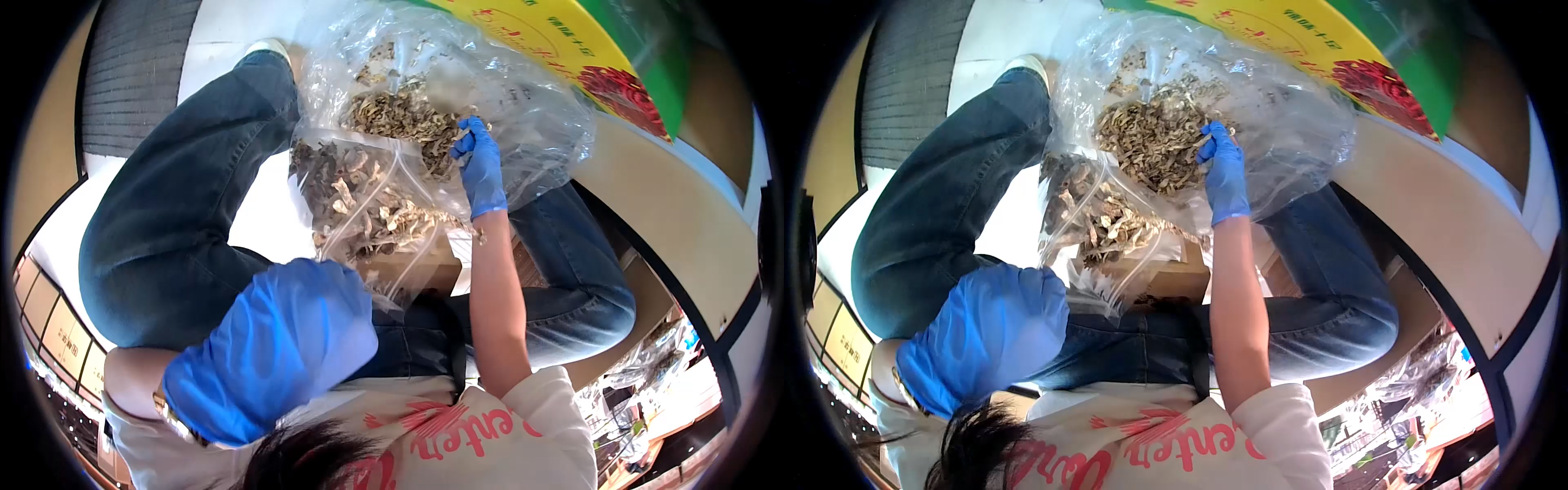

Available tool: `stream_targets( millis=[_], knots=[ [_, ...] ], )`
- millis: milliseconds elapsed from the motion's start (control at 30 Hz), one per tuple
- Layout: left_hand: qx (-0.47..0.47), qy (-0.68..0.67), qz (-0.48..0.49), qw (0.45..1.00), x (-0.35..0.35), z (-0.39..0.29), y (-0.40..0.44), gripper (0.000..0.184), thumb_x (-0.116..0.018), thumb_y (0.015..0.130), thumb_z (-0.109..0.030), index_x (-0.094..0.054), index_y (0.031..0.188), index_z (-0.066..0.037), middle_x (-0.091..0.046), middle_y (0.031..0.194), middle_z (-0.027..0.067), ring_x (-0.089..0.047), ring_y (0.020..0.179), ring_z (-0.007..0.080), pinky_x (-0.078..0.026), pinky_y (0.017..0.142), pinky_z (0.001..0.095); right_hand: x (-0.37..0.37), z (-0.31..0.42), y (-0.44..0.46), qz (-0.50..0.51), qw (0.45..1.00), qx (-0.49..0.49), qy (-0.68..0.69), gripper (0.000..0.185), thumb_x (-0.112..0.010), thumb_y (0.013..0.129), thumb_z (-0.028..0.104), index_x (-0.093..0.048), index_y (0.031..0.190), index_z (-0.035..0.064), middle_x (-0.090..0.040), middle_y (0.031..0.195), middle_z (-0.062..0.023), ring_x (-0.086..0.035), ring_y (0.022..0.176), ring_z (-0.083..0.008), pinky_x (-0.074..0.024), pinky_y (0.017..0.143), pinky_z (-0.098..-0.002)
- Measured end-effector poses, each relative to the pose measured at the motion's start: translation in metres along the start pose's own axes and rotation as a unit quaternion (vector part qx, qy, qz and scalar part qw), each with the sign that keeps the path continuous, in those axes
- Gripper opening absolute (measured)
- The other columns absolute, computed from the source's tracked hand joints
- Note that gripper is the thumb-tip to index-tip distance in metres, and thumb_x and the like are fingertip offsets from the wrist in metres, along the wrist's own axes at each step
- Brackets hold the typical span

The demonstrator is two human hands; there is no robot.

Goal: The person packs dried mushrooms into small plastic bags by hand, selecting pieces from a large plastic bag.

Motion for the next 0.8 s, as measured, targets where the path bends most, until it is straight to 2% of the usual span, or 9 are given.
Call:
stream_targets(
  millis=[67,167,300,367,433,533,600,667,800],
  knots=[
    [-0.004,0.016,-0.001,1.000,-0.001,-0.004,-0.002,0.011,-0.059,0.070,-0.011,-0.056,0.076,-0.002,-0.051,0.060,0.0062,-0.054,0.052,0.0185,-0.042,0.044,0.0316,-0.008,0.016,-0.017,0.002,0.991,0.026,0.132,0.021,-0.053,0.091,0.024,-0.057,0.089,0.0035,-0.052,0.063,-0.0041,-0.049,0.053,-0.0146,-0.0444,0.049,-0.0296],
    [0.036,0.049,-0.004,0.998,-0.015,-0.008,-0.003,0.009,-0.057,0.067,-0.012,-0.054,0.069,-0.004,-0.053,0.062,0.0084,-0.056,0.055,0.0208,-0.045,0.049,0.0329,-0.018,0.046,-0.059,-0.006,0.971,0.053,0.233,0.021,-0.051,0.092,0.024,-0.055,0.093,0.0037,-0.055,0.070,-0.0066,-0.053,0.064,-0.0179,-0.0475,0.058,-0.0339],
    [-0.024,-0.036,-0.060,0.997,-0.011,-0.003,-0.004,0.005,-0.055,0.070,-0.011,-0.056,0.071,-0.006,-0.056,0.065,0.0090,-0.059,0.059,0.0241,-0.046,0.053,0.0340,-0.032,0.085,-0.122,0.020,0.933,0.172,0.315,0.020,-0.048,0.094,0.024,-0.053,0.096,0.0045,-0.056,0.079,-0.0066,-0.054,0.073,-0.0188,-0.0483,0.069,-0.0383],
    [0.035,-0.002,0.016,0.999,-0.006,-0.008,0.001,0.004,-0.054,0.071,-0.010,-0.057,0.072,-0.009,-0.057,0.065,0.0086,-0.060,0.061,0.0243,-0.047,0.055,0.0351,-0.032,0.098,-0.144,0.120,0.907,0.239,0.326,0.020,-0.046,0.095,0.024,-0.053,0.096,0.0052,-0.056,0.082,-0.0064,-0.056,0.074,-0.0185,-0.0489,0.073,-0.0364],
    [-0.002,0.030,-0.041,0.999,-0.009,-0.008,0.001,0.009,-0.056,0.074,-0.013,-0.059,0.066,-0.011,-0.056,0.056,0.0072,-0.061,0.059,0.0215,-0.045,0.051,0.0337,-0.034,0.106,-0.169,0.150,0.914,0.287,0.243,0.018,-0.050,0.093,0.022,-0.053,0.099,0.0049,-0.056,0.087,-0.0065,-0.055,0.079,-0.0178,-0.0477,0.076,-0.0351],
    [-0.012,0.046,0.035,0.998,-0.006,-0.007,-0.005,0.004,-0.057,0.071,-0.012,-0.060,0.074,-0.011,-0.058,0.068,0.0077,-0.062,0.065,0.0230,-0.048,0.056,0.0345,-0.051,0.102,-0.199,0.225,0.933,0.282,0.007,0.020,-0.055,0.090,0.019,-0.055,0.104,0.0045,-0.056,0.094,-0.0066,-0.055,0.088,-0.0168,-0.0459,0.081,-0.0331],
    [-0.002,0.114,0.096,0.989,0.001,-0.009,-0.003,0.004,-0.057,0.072,-0.011,-0.060,0.075,-0.011,-0.058,0.069,0.0070,-0.061,0.065,0.0222,-0.048,0.056,0.0340,-0.065,0.099,-0.211,0.292,0.908,0.261,-0.150,0.023,-0.059,0.088,0.017,-0.055,0.107,0.0042,-0.057,0.099,-0.0067,-0.055,0.093,-0.0161,-0.0448,0.084,-0.0318],
    [-0.027,0.136,0.072,0.988,0.005,-0.011,0.003,0.004,-0.056,0.073,-0.012,-0.059,0.075,-0.011,-0.059,0.069,0.0067,-0.061,0.064,0.0219,-0.048,0.055,0.0340,-0.065,0.104,-0.226,0.353,0.836,0.329,-0.261,0.036,-0.060,0.088,0.021,-0.051,0.119,0.0058,-0.053,0.115,-0.0098,-0.051,0.107,-0.0194,-0.0426,0.090,-0.0323],
    [-0.068,0.164,0.032,0.984,-0.001,-0.014,0.000,0.003,-0.056,0.075,-0.013,-0.059,0.074,-0.012,-0.059,0.068,0.0061,-0.061,0.064,0.0215,-0.047,0.055,0.0340,-0.058,0.100,-0.231,0.307,0.797,0.408,-0.321,0.042,-0.057,0.089,0.027,-0.047,0.126,0.0112,-0.050,0.124,-0.0137,-0.049,0.113,-0.0280,-0.0414,0.093,-0.0351]
  ],
)
Point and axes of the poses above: each hand's wrist, its own y-axis towards the middle knuckle, its own x-axis out of the back of the hand, z = x × y, the point moved 2 cm from there along y, towards the middle knuckle
